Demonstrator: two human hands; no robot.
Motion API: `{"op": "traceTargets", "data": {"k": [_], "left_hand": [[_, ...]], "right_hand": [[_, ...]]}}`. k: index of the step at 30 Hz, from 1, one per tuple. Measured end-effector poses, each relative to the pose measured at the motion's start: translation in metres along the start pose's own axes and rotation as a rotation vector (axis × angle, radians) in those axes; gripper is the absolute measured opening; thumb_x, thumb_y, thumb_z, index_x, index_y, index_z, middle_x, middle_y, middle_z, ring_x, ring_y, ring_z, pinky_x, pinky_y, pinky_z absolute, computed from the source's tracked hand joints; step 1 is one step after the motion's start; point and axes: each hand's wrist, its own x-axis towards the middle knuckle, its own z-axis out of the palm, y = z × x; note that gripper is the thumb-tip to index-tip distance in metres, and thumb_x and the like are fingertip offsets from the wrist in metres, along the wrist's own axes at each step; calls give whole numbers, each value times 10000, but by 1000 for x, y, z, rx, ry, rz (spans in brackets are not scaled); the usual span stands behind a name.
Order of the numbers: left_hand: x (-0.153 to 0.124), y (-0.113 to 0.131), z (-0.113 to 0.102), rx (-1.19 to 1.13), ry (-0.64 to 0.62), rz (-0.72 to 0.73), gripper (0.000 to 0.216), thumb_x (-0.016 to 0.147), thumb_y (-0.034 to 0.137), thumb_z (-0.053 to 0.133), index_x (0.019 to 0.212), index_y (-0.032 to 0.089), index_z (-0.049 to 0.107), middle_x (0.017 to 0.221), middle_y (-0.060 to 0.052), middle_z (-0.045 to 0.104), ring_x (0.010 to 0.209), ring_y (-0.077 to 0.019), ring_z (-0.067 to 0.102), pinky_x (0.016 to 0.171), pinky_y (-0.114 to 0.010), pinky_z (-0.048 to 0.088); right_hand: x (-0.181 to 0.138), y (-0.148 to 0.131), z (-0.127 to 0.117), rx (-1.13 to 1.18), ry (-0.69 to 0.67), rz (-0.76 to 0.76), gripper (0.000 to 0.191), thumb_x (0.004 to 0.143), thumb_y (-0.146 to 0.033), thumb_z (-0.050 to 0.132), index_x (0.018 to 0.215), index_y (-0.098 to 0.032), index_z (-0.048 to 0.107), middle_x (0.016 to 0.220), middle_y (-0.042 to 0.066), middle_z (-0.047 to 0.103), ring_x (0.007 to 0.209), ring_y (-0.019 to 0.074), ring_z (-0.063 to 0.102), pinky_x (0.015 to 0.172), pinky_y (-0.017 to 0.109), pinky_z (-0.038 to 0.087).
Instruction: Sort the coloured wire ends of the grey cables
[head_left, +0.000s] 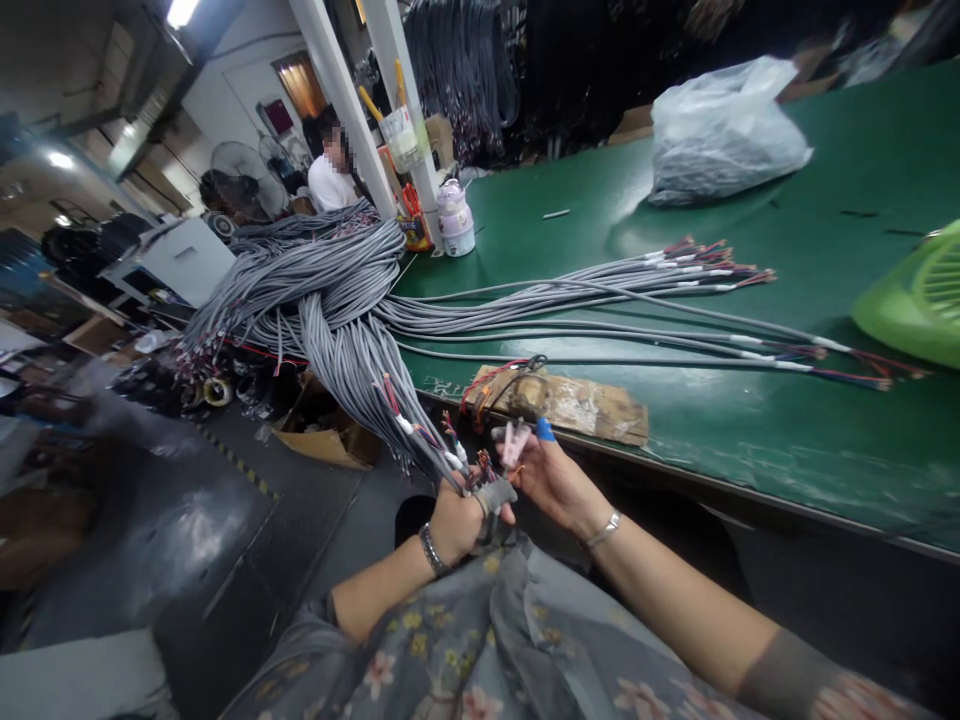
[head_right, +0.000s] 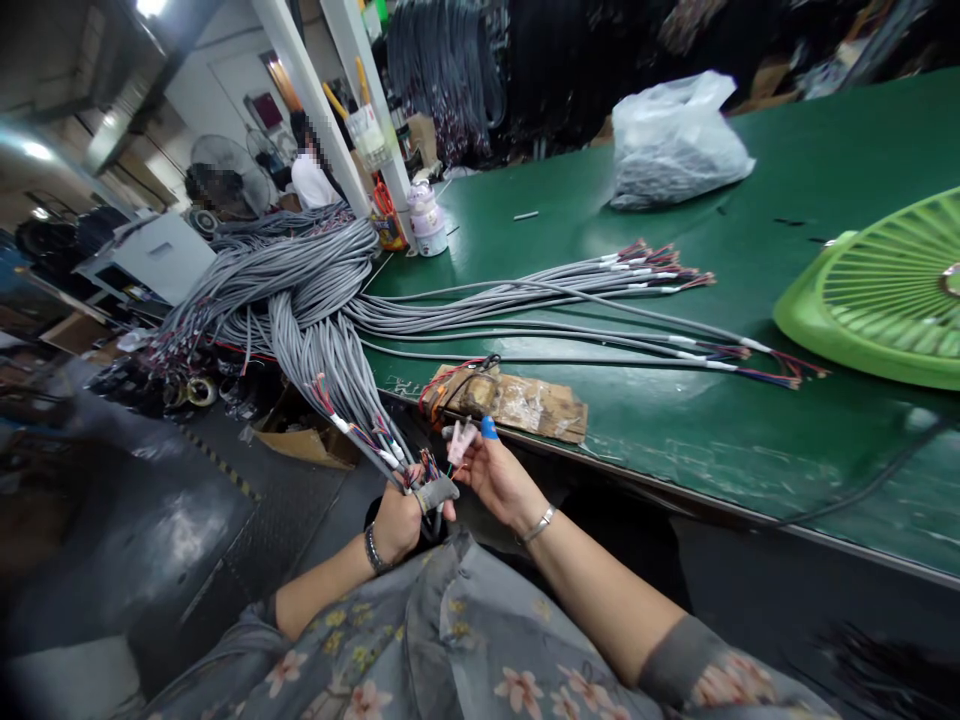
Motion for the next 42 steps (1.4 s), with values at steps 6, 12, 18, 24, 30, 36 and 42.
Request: {"op": "traceTargets", "data": {"k": [6, 12, 18, 24, 30, 36, 42], "left_hand": [[-5, -10, -4, -69, 39, 61, 355, 688, 461, 714, 541, 143, 655, 442, -26, 583, 408, -107, 494, 448, -230, 377], [2, -18, 3, -50, 149, 161, 315, 721, 417, 692, 545, 157, 657, 497, -28, 615, 482, -121, 535, 511, -238, 418], [4, -10, 10, 35, 163, 196, 353, 730, 437, 675, 499, 171, 645, 484, -25, 598, 499, -132, 525, 553, -258, 434], [0, 1, 14, 85, 173, 235, 382, 737, 468, 647, 479, 187, 637, 486, -30, 603, 521, -148, 535, 566, -274, 436], [0, 0, 14, 114, 155, 230, 388, 728, 455, 653, 442, 195, 620, 505, -39, 608, 538, -160, 538, 585, -290, 436], [-2, 0, 12, 122, 134, 228, 401, 722, 454, 665, 417, 200, 602, 523, -45, 617, 589, -177, 572, 629, -295, 454], [-6, -1, 4, 144, 118, 219, 411, 750, 478, 648, 469, 178, 639, 500, -37, 589, 528, -143, 523, 576, -278, 424]], "right_hand": [[-2, -5, 0, -39, -16, 28, 316, 721, -521, 725, 775, -209, 717, 729, 24, 679, 602, 123, 569, 541, 226, 465], [1, 1, -2, -133, 44, -107, 383, 674, -571, 731, 755, -198, 705, 708, 29, 670, 600, 142, 548, 554, 262, 449], [2, 8, -4, -190, -18, -148, 495, 678, -687, 657, 793, -206, 690, 626, 5, 626, 491, 139, 520, 471, 281, 425], [4, 8, 2, 19, -134, 3, 465, 636, -614, 747, 801, -186, 674, 582, -12, 608, 412, 131, 507, 316, 245, 376], [3, 8, 4, 67, -93, 43, 391, 708, -572, 715, 774, -187, 684, 544, -8, 595, 418, 137, 500, 309, 243, 386], [1, 10, 4, 43, -79, 51, 432, 723, -623, 667, 788, -197, 667, 590, 5, 600, 453, 148, 502, 323, 245, 378], [-2, 9, -3, 23, -59, 11, 462, 735, -678, 608, 818, -229, 679, 776, 31, 674, 622, 165, 583, 541, 291, 487]]}}
